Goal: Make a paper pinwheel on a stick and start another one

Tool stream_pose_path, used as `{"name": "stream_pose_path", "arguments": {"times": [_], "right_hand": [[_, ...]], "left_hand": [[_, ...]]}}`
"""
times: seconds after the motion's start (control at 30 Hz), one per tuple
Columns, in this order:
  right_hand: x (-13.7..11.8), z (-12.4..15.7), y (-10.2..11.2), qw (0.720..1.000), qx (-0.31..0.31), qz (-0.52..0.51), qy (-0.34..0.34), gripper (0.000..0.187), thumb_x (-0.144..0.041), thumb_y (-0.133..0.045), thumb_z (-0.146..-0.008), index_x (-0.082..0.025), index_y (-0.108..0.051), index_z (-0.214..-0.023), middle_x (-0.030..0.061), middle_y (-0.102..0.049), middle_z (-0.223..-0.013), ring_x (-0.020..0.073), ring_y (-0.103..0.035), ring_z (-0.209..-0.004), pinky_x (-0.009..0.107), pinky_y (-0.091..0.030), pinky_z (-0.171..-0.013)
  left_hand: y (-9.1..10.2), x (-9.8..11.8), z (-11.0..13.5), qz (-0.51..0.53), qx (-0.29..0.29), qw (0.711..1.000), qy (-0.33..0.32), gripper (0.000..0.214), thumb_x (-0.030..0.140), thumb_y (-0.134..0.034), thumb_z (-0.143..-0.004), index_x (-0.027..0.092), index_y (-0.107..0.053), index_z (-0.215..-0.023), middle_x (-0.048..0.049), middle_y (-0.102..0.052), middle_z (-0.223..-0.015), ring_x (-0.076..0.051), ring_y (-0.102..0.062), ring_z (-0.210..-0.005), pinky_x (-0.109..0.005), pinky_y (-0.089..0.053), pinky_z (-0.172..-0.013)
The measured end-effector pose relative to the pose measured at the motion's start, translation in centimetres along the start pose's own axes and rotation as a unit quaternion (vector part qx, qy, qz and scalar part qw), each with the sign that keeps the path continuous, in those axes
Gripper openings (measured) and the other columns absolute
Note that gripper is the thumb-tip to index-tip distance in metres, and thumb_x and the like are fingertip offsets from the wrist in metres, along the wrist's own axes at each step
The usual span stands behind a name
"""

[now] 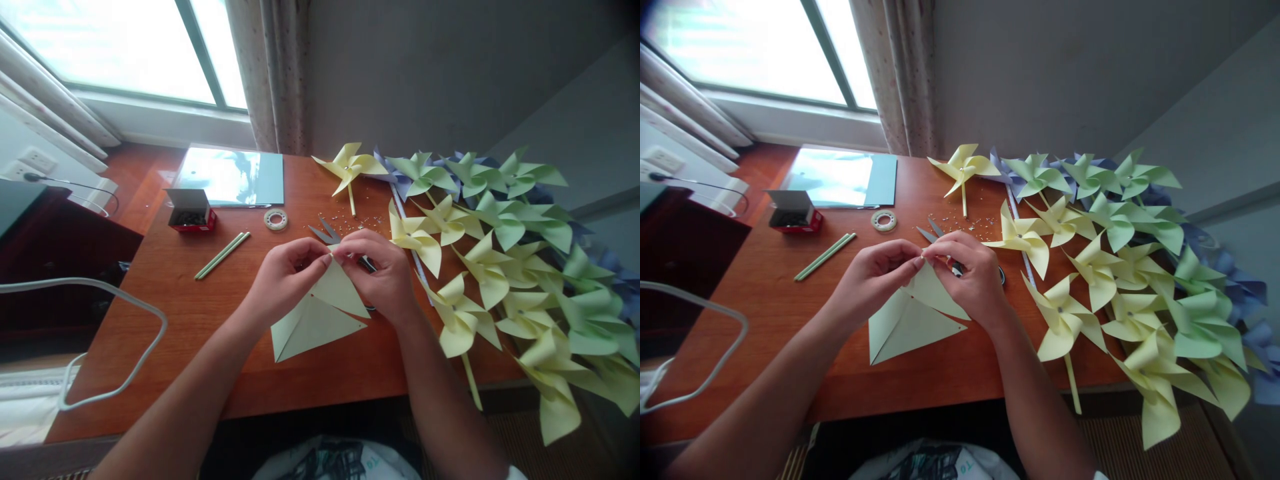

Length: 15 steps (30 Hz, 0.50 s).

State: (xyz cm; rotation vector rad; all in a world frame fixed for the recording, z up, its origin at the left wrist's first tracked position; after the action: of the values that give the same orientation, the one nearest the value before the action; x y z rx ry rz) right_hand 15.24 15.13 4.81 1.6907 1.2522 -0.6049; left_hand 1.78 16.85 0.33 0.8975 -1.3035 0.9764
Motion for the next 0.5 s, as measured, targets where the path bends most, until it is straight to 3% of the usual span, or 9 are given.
{"name": "stream_pose_path", "arguments": {"times": [0.2,0.3,0.43,0.5], "right_hand": [[0.03,0.09,0.05,1.0,-0.002,0.012,-0.003,0.013,-0.014,-0.066,-0.09,-0.026,-0.072,-0.092,0.0017,-0.071,-0.09,0.0179,-0.068,-0.084,0.032,-0.055,-0.073],[0.19,0.12,0.12,0.999,0.001,0.03,-0.01,0.017,-0.015,-0.066,-0.091,-0.028,-0.071,-0.1,0.0014,-0.072,-0.093,0.0178,-0.067,-0.081,0.033,-0.055,-0.07],[0.19,0.22,-0.16,0.999,-0.005,0.046,0.002,0.013,-0.017,-0.066,-0.092,-0.028,-0.071,-0.096,0.002,-0.072,-0.093,0.0191,-0.067,-0.085,0.034,-0.056,-0.074],[0.45,0.3,-0.06,0.999,0.006,0.049,-0.008,0.018,-0.017,-0.067,-0.091,-0.029,-0.069,-0.105,0.001,-0.072,-0.091,0.0188,-0.068,-0.084,0.035,-0.056,-0.075]], "left_hand": [[0.09,0.03,0.02,-0.003,0.003,1.0,-0.002,0.017,0.034,-0.071,-0.086,0.017,-0.072,-0.083,-0.0018,-0.065,-0.074,-0.013,-0.053,-0.064,-0.023,-0.039,-0.057],[0.24,0.11,0.05,-0.062,0.011,0.998,-0.024,0.017,0.033,-0.068,-0.088,0.017,-0.072,-0.085,-0.003,-0.066,-0.075,-0.014,-0.053,-0.064,-0.024,-0.04,-0.057],[0.26,0.55,0.15,-0.138,0.021,0.988,-0.059,0.015,0.03,-0.065,-0.089,0.018,-0.071,-0.084,-0.0015,-0.063,-0.068,-0.012,-0.048,-0.059,-0.023,-0.035,-0.052],[0.24,0.64,0.18,-0.15,0.023,0.986,-0.063,0.015,0.029,-0.065,-0.089,0.018,-0.071,-0.083,-0.001,-0.061,-0.067,-0.012,-0.047,-0.059,-0.023,-0.034,-0.052]]}}
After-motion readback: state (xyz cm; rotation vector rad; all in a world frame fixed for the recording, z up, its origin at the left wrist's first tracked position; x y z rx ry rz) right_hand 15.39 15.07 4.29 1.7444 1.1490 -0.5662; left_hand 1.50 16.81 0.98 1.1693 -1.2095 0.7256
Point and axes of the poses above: each hand's wrist, its own z-axis away from the middle knuckle, its own y-axis out of the back of the hand, x = y × z, the point moved 9 cm from there along -z, towards the middle knuckle
